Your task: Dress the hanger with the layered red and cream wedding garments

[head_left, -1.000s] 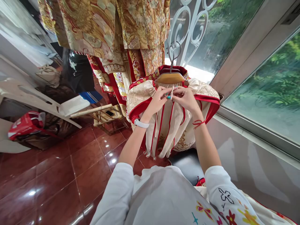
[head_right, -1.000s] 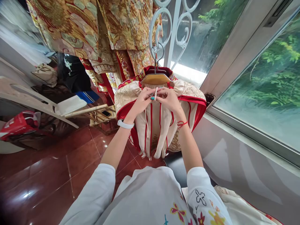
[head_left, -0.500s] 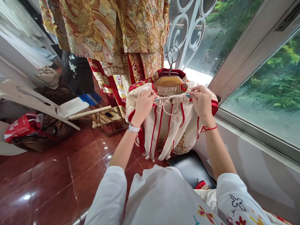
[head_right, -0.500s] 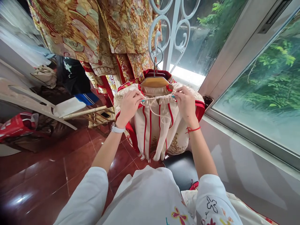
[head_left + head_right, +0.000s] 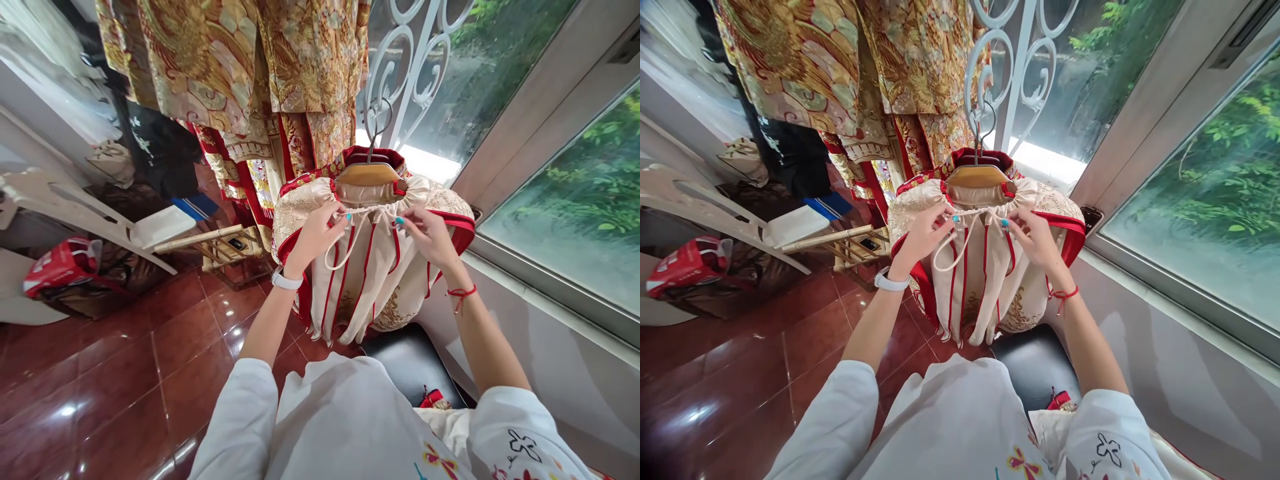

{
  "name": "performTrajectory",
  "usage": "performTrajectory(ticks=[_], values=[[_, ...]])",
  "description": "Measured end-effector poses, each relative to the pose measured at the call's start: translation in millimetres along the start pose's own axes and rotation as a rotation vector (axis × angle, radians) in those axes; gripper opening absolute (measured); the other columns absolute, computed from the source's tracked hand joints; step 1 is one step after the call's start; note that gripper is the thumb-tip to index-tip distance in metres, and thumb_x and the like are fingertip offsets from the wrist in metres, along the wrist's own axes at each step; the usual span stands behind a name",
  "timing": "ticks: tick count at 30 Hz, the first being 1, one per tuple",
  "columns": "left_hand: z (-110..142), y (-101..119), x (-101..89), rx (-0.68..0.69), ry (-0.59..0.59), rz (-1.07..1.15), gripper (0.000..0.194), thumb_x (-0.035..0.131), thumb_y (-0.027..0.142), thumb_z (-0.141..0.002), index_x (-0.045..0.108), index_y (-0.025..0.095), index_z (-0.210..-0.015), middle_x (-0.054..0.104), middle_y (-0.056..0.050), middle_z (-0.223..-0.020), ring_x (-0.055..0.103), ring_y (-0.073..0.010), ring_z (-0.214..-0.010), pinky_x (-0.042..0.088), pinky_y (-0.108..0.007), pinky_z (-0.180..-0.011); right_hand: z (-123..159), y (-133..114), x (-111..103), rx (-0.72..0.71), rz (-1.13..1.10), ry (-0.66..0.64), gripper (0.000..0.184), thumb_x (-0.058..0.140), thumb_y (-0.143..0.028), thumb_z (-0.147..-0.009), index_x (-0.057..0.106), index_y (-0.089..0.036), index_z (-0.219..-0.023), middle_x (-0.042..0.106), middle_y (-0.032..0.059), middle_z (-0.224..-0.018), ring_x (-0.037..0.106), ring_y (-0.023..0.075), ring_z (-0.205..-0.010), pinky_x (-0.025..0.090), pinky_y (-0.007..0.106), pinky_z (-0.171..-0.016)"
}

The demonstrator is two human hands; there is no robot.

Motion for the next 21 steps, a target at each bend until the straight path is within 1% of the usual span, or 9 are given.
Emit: performTrajectory(ticks=[2, 4, 6, 8, 10, 13, 16, 18, 21], values=[[1.1, -2.6, -2.0, -0.027, -0.036, -0.031, 0.012, 0.057, 0.028, -0.090, 0.064, 0.021, -0.083, 0.064, -0.001, -0.078, 0.054, -0.0152, -0.067, 0.040, -0.026, -0.067, 3.9, 4.2, -0.3, 0.012, -0.008, -0.035, 0.031, 0.063, -0.052, -0.089, 0.064, -0.021, -0.084, 0.062, 0.0026, -0.074, 0.052, 0.0162, -0.064, 0.039, 0.030, -0.060], [1.7, -4.1, -7.5, -0.050, -0.030, -0.165, 0.016, 0.058, 0.027, -0.089, 0.065, 0.020, -0.076, 0.061, -0.001, -0.069, 0.053, -0.0159, -0.064, 0.038, -0.026, -0.065, 6.0, 7.4, -14.2, 0.011, 0.146, 0.071, 0.022, 0.070, -0.043, -0.083, 0.064, -0.022, -0.079, 0.059, 0.0009, -0.068, 0.051, 0.0162, -0.062, 0.038, 0.030, -0.061], [2.8, -1.5, -13.1, -0.049, -0.005, -0.322, 0.014, 0.060, 0.025, -0.086, 0.066, 0.020, -0.074, 0.061, -0.001, -0.067, 0.053, -0.0170, -0.064, 0.037, -0.027, -0.066, 7.5, 5.4, -29.1, -0.010, 0.353, 0.187, 0.011, 0.071, -0.031, -0.080, 0.064, -0.023, -0.078, 0.057, 0.0002, -0.064, 0.051, 0.0178, -0.064, 0.037, 0.030, -0.061], [5.2, 3.2, -16.5, -0.037, 0.021, -0.414, 0.010, 0.062, 0.024, -0.085, 0.069, 0.021, -0.079, 0.063, -0.002, -0.070, 0.055, -0.0189, -0.067, 0.038, -0.028, -0.068, 8.9, -0.5, -38.4, -0.039, 0.499, 0.276, 0.005, 0.070, -0.024, -0.078, 0.065, -0.024, -0.079, 0.057, 0.0014, -0.063, 0.053, 0.0206, -0.070, 0.037, 0.031, -0.062], [9.1, 6.1, -17.3, -0.033, 0.035, -0.457, 0.011, 0.062, 0.026, -0.086, 0.071, 0.022, -0.085, 0.066, -0.004, -0.074, 0.058, -0.0212, -0.073, 0.041, -0.030, -0.073, 10.7, -6.2, -43.4, -0.057, 0.560, 0.369, 0.004, 0.069, -0.024, -0.078, 0.065, -0.025, -0.079, 0.059, 0.0031, -0.065, 0.054, 0.0230, -0.075, 0.039, 0.032, -0.063], [16.3, 3.4, -12.7, -0.044, 0.004, -0.467, 0.014, 0.060, 0.025, -0.087, 0.072, 0.022, -0.092, 0.070, -0.005, -0.083, 0.061, -0.0229, -0.080, 0.044, -0.032, -0.077, 11.7, -6.4, -41.1, -0.067, 0.476, 0.451, 0.008, 0.070, -0.030, -0.080, 0.064, -0.025, -0.077, 0.063, 0.0045, -0.070, 0.054, 0.0234, -0.076, 0.043, 0.034, -0.066], [22.2, -3.5, -4.9, -0.043, -0.065, -0.397, 0.022, 0.056, 0.018, -0.088, 0.071, 0.021, -0.103, 0.073, -0.006, -0.098, 0.063, -0.0219, -0.084, 0.047, -0.032, -0.081, 9.0, 6.1, -31.0, -0.043, 0.143, 0.417, 0.019, 0.068, -0.041, -0.084, 0.061, -0.024, -0.077, 0.062, 0.0032, -0.074, 0.055, 0.0196, -0.070, 0.045, 0.033, -0.065], [24.4, -8.4, -2.0, -0.051, -0.092, -0.339, 0.027, 0.054, 0.016, -0.088, 0.070, 0.021, -0.108, 0.073, -0.006, -0.103, 0.064, -0.0210, -0.084, 0.048, -0.033, -0.083, 7.8, 13.5, -26.9, -0.009, -0.010, 0.386, 0.027, 0.061, -0.048, -0.089, 0.058, -0.024, -0.077, 0.058, 0.0011, -0.070, 0.052, 0.0172, -0.063, 0.043, 0.031, -0.060], [26.5, -13.2, -0.7, -0.085, -0.094, -0.265, 0.029, 0.052, 0.015, -0.089, 0.070, 0.021, -0.110, 0.073, -0.006, -0.103, 0.062, -0.0191, -0.078, 0.049, -0.033, -0.081, 10.4, 9.9, -34.4, -0.019, 0.105, 0.415, 0.030, 0.062, -0.050, -0.090, 0.057, -0.026, -0.074, 0.054, 0.0015, -0.064, 0.051, 0.0199, -0.064, 0.044, 0.035, -0.063]])
Point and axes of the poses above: each hand's wrist, its own z-axis away from the middle knuckle, its own x-axis out of the palm, y = z × x, the point moved 7 cm from there along -z, towards the middle knuckle
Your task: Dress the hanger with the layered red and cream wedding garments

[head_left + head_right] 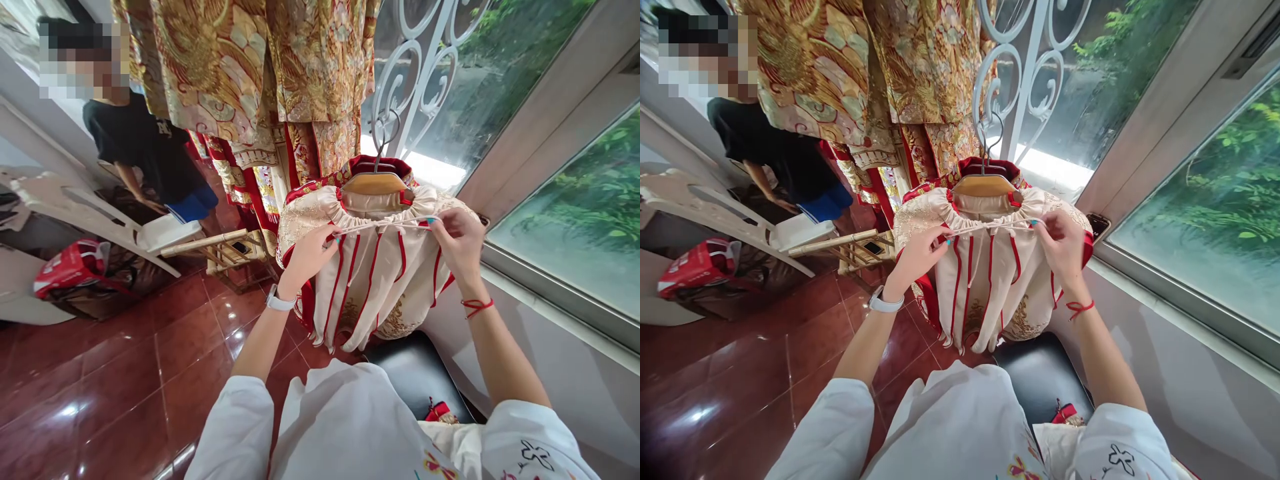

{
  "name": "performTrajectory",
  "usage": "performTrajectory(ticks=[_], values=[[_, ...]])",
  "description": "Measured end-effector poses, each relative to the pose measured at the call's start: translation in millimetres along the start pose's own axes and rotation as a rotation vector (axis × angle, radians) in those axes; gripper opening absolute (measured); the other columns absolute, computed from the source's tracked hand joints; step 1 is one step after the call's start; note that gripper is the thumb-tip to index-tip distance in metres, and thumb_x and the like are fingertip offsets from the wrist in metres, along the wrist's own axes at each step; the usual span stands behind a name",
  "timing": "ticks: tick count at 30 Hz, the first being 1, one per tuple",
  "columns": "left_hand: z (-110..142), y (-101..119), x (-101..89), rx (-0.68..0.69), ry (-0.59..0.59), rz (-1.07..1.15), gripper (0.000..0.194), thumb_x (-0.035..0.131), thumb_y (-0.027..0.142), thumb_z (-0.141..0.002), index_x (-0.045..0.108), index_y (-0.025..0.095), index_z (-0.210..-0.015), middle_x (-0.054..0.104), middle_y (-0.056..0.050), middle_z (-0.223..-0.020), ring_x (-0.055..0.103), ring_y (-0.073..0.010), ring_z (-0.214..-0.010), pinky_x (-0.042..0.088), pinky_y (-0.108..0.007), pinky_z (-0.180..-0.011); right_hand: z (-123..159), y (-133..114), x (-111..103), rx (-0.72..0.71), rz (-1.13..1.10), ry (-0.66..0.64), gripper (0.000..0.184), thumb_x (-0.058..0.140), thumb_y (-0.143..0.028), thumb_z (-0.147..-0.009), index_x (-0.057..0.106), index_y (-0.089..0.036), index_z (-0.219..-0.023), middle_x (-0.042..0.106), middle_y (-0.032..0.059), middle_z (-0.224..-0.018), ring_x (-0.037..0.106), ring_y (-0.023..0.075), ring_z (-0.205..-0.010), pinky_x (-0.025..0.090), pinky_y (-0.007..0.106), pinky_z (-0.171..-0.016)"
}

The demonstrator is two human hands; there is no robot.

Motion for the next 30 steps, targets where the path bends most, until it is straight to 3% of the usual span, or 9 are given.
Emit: performTrajectory(ticks=[4, 7, 11, 13, 16, 20, 25, 28, 30], values=[[4.4, 2.1, 0.7, 0.005, -0.022, 0.132, 0.030, 0.052, 0.016, -0.089, 0.071, 0.022, -0.112, 0.073, -0.005, -0.104, 0.061, -0.0165, -0.075, 0.050, -0.029, -0.074, 5.4, -26.0, -23.5, -0.220, 0.259, 0.232, 0.023, 0.071, -0.042, -0.085, 0.061, -0.027, -0.070, 0.060, 0.0058, -0.066, 0.053, 0.0260, -0.073, 0.046, 0.046, -0.078], [7.9, -8.4, -17.3, 0.051, 0.058, 0.257, 0.031, 0.055, 0.021, -0.091, 0.067, 0.023, -0.119, 0.069, -0.008, -0.120, 0.065, -0.0161, -0.086, 0.053, -0.027, -0.074, 10.6, -37.4, -21.7, -0.358, 0.229, 0.136, 0.013, 0.070, -0.041, -0.086, 0.066, -0.029, -0.083, 0.068, 0.0097, -0.085, 0.060, 0.0301, -0.084, 0.047, 0.051, -0.085], [11.2, -65.7, -71.2, 0.026, 0.446, 0.158, 0.039, 0.065, 0.037, -0.090, 0.061, 0.024, -0.126, 0.062, -0.010, -0.135, 0.061, -0.0209, -0.115, 0.052, -0.034, -0.095, 4.5, -2.0, -32.8, -0.234, 0.205, -0.023, 0.050, 0.080, -0.045, -0.079, 0.064, -0.033, -0.124, 0.060, 0.0145, -0.136, 0.051, 0.0392, -0.130, 0.042, 0.054, -0.106], [6.0, -97.2, -78.0, -0.012, 0.445, 0.081, 0.045, 0.067, 0.045, -0.089, 0.060, 0.024, -0.128, 0.062, -0.011, -0.135, 0.058, -0.0231, -0.121, 0.050, -0.037, -0.101, -0.3, 33.2, -34.9, -0.102, 0.163, -0.105, 0.061, 0.079, -0.045, -0.078, 0.058, -0.033, -0.135, 0.055, 0.0115, -0.145, 0.049, 0.0371, -0.134, 0.043, 0.053, -0.109], [-3.9, -126.0, -69.5, -0.031, 0.393, 0.066, 0.043, 0.062, 0.049, -0.092, 0.063, 0.021, -0.124, 0.066, -0.012, -0.129, 0.062, -0.0241, -0.119, 0.050, -0.039, -0.102, -4.7, 79.7, -33.4, 0.044, 0.038, -0.039, 0.048, 0.072, -0.038, -0.081, 0.064, -0.027, -0.126, 0.067, 0.0082, -0.127, 0.063, 0.0314, -0.119, 0.050, 0.050, -0.104], [-7.8, -129.2, -67.1, -0.027, 0.547, 0.057, 0.029, 0.057, 0.043, -0.094, 0.068, 0.018, -0.105, 0.071, -0.009, -0.112, 0.064, -0.0230, -0.107, 0.049, -0.036, -0.099, -12.0, 102.5, -25.9, 0.077, -0.024, 0.123, 0.023, 0.064, -0.030, -0.080, 0.070, -0.023, -0.101, 0.073, 0.0041, -0.098, 0.070, 0.0258, -0.097, 0.056, 0.043, -0.091], [-20.7, -131.0, -86.0, -0.093, 0.583, 0.157, 0.030, 0.059, 0.035, -0.093, 0.056, 0.018, -0.069, 0.054, 0.002, -0.068, 0.052, -0.0138, -0.071, 0.045, -0.026, -0.072, -41.8, 109.8, -25.8, 0.104, -0.074, 0.029, 0.010, 0.063, -0.030, -0.077, 0.066, -0.023, -0.083, 0.070, 0.0011, -0.082, 0.067, 0.0220, -0.084, 0.057, 0.034, -0.078], [-33.8, -140.3, -100.0, -0.143, 0.525, 0.256, 0.038, 0.062, 0.035, -0.093, 0.047, 0.018, -0.062, 0.040, 0.005, -0.060, 0.041, -0.0101, -0.063, 0.041, -0.024, -0.065, -58.7, 122.1, -21.7, 0.158, -0.117, -0.073, 0.014, 0.068, -0.035, -0.074, 0.062, -0.023, -0.074, 0.061, -0.0015, -0.067, 0.061, 0.0184, -0.068, 0.054, 0.030, -0.065], [-41.4, -150.7, -101.2, -0.201, 0.461, 0.388, 0.036, 0.062, 0.037, -0.094, 0.051, 0.017, -0.066, 0.042, 0.005, -0.061, 0.042, -0.0093, -0.064, 0.043, -0.023, -0.067, -61.4, 132.8, -10.5, 0.229, -0.224, -0.146, 0.022, 0.071, -0.042, -0.072, 0.059, -0.024, -0.073, 0.060, -0.0016, -0.066, 0.060, 0.0179, -0.065, 0.053, 0.029, -0.061]])
Point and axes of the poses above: each hand's wrist, its own z-axis away from the middle knuckle, its own x-axis out of the palm, y = z × x, the point moved 7 cm from there along -z, towards the middle knuckle
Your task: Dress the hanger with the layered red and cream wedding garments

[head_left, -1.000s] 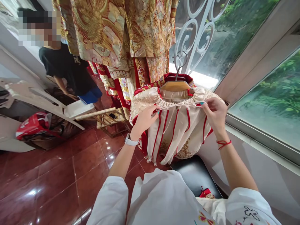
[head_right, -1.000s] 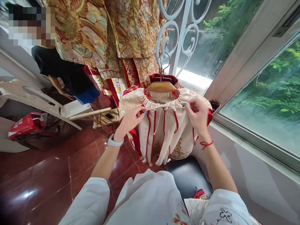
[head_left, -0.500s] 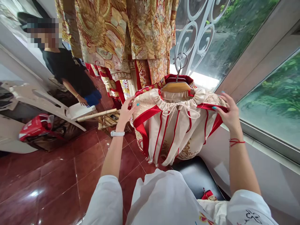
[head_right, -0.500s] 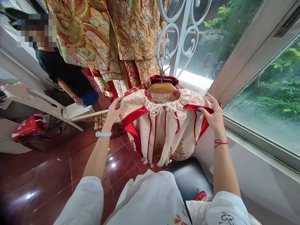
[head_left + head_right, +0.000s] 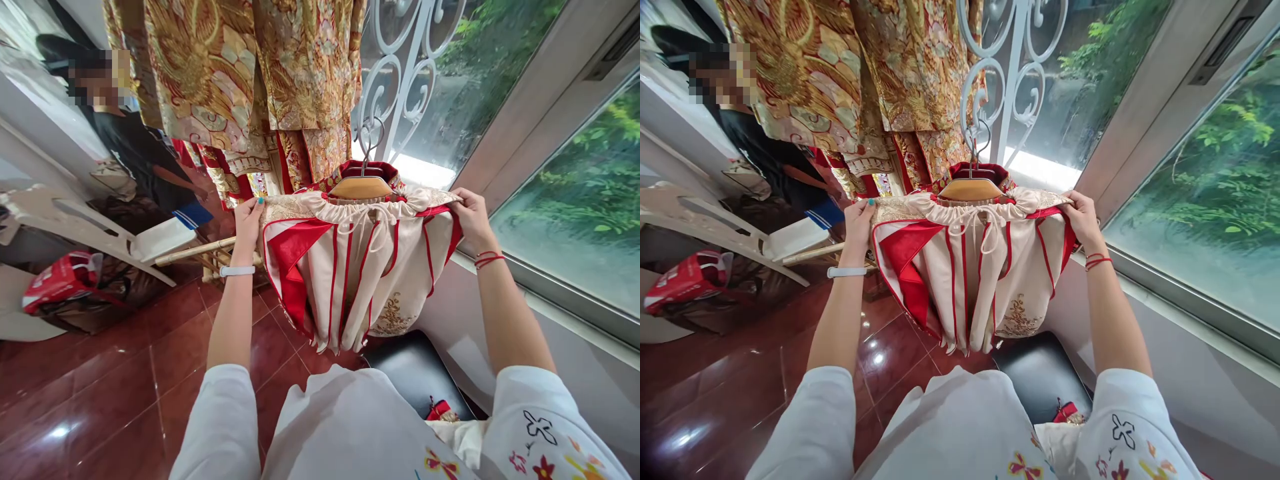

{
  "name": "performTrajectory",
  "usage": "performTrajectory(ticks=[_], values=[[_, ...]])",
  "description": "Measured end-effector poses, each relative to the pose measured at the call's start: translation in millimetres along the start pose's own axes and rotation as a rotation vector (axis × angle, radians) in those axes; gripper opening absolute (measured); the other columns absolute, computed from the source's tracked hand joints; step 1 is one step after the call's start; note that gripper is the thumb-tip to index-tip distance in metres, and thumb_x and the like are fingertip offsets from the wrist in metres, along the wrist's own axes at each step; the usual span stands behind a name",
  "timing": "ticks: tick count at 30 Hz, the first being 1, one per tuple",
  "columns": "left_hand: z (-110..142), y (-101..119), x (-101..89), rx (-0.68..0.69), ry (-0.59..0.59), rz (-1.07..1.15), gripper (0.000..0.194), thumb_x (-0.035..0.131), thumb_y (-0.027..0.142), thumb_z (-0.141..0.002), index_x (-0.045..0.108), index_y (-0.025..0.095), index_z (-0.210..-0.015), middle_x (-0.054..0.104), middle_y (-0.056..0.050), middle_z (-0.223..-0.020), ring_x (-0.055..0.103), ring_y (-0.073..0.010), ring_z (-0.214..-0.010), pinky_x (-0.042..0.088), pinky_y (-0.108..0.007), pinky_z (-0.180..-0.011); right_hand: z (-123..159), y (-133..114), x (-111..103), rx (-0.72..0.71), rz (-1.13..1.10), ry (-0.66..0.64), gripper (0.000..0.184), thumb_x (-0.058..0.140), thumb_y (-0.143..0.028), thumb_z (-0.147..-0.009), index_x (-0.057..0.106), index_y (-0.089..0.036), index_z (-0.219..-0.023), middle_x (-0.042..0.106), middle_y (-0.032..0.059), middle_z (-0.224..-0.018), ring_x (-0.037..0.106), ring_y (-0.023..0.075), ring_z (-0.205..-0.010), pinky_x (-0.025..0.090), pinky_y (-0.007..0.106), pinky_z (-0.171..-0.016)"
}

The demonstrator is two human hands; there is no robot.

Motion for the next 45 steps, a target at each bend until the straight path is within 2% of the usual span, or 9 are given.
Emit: performTrajectory(ticks=[5, 11, 15, 20, 24, 28, 35, 41, 45], values=[[6.2, -27.6, 9.5, -0.194, -0.130, 0.149, 0.036, 0.060, 0.050, -0.094, 0.063, 0.014, -0.092, 0.064, -0.001, -0.082, 0.062, -0.0166, -0.086, 0.054, -0.034, -0.088, 12.6, 29.7, 22.3, 0.210, -0.156, -0.164, 0.035, 0.069, -0.058, -0.073, 0.064, -0.026, -0.086, 0.072, 0.0034, -0.087, 0.070, 0.0264, -0.088, 0.061, 0.038, -0.078], [51.9, -20.2, -3.9, 0.136, -0.138, 0.028, 0.079, 0.062, 0.074, -0.080, 0.046, 0.025, -0.139, 0.058, -0.013, -0.139, 0.056, -0.0293, -0.131, 0.049, -0.043, -0.108, 49.8, 15.6, 9.0, 0.046, 0.056, -0.150, 0.061, 0.075, -0.041, -0.073, 0.062, -0.024, -0.130, 0.068, 0.0071, -0.131, 0.063, 0.0300, -0.123, 0.050, 0.043, -0.108], [74.1, 7.6, 5.7, 0.329, -0.217, -0.177, 0.114, 0.078, 0.068, -0.068, 0.019, 0.030, -0.157, 0.038, -0.017, -0.158, 0.047, -0.0338, -0.142, 0.043, -0.050, -0.114, 75.7, 1.9, 16.2, -0.051, 0.273, 0.145, 0.057, 0.060, -0.026, -0.078, 0.061, -0.019, -0.135, 0.070, 0.0101, -0.127, 0.064, 0.0289, -0.121, 0.048, 0.046, -0.110], [71.0, 34.9, 12.4, 0.353, -0.174, -0.495, 0.076, 0.067, 0.027, -0.084, 0.038, 0.022, -0.154, 0.049, -0.014, -0.153, 0.048, -0.0312, -0.141, 0.038, -0.047, -0.119, 92.5, -4.9, 31.9, -0.078, 0.363, 0.368, 0.059, 0.044, -0.018, -0.081, 0.059, -0.020, -0.138, 0.071, 0.0101, -0.123, 0.066, 0.0276, -0.117, 0.049, 0.046, -0.107], [46.2, 37.6, 0.7, 0.265, -0.335, -0.562, 0.067, 0.050, 0.012, -0.081, 0.051, 0.019, -0.148, 0.064, -0.009, -0.139, 0.059, -0.0276, -0.128, 0.043, -0.044, -0.115, 78.9, -4.4, 29.2, -0.055, 0.443, 0.189, 0.064, 0.050, -0.016, -0.076, 0.057, -0.018, -0.139, 0.071, 0.0112, -0.122, 0.066, 0.0314, -0.116, 0.049, 0.050, -0.106], [34.4, 32.9, -1.7, 0.190, -0.500, -0.502, 0.065, 0.059, 0.025, -0.084, 0.049, 0.017, -0.148, 0.062, -0.010, -0.141, 0.055, -0.0284, -0.132, 0.039, -0.046, -0.118, 79.8, -3.3, 22.3, -0.042, 0.446, 0.061, 0.068, 0.052, -0.018, -0.078, 0.048, -0.021, -0.146, 0.067, 0.0112, -0.132, 0.063, 0.0308, -0.123, 0.047, 0.051, -0.109], [78.9, 48.0, 25.6, 0.364, -0.025, -0.469, 0.099, 0.088, 0.037, -0.066, 0.039, 0.022, -0.151, 0.030, -0.018, -0.161, 0.023, -0.0399, -0.153, 0.017, -0.062, -0.126, 124.3, -17.2, 25.7, -0.174, 0.520, 0.084, 0.089, 0.063, -0.025, -0.079, 0.026, -0.027, -0.159, 0.029, 0.0080, -0.166, 0.028, 0.0327, -0.153, 0.026, 0.057, -0.125], [69.2, 51.8, 51.7, 0.322, -0.028, -0.523, 0.068, 0.072, 0.017, -0.077, 0.052, 0.025, -0.141, 0.041, -0.015, -0.153, 0.030, -0.0418, -0.148, 0.020, -0.064, -0.125, 117.7, -12.3, 31.0, -0.047, 0.587, 0.150, 0.078, 0.045, -0.013, -0.084, 0.036, -0.038, -0.157, 0.051, 0.0013, -0.152, 0.053, 0.0277, -0.137, 0.047, 0.049, -0.114], [85.4, 57.9, 50.1, 0.326, 0.039, -0.557, 0.071, 0.067, 0.012, -0.077, 0.048, 0.022, -0.145, 0.039, -0.017, -0.153, 0.029, -0.0413, -0.148, 0.019, -0.065, -0.124, 126.4, -17.6, 25.2, -0.021, 0.513, -0.098, 0.086, 0.060, -0.026, -0.085, 0.023, -0.036, -0.162, 0.037, 0.0021, -0.163, 0.044, 0.0321, -0.145, 0.045, 0.051, -0.114]])
Point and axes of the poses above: each hand's wrist, its own z-axis away from the middle knuckle, its own x-axis out of the palm, y = z × x, the point moved 7 cm from there along -z, towards the middle knuckle
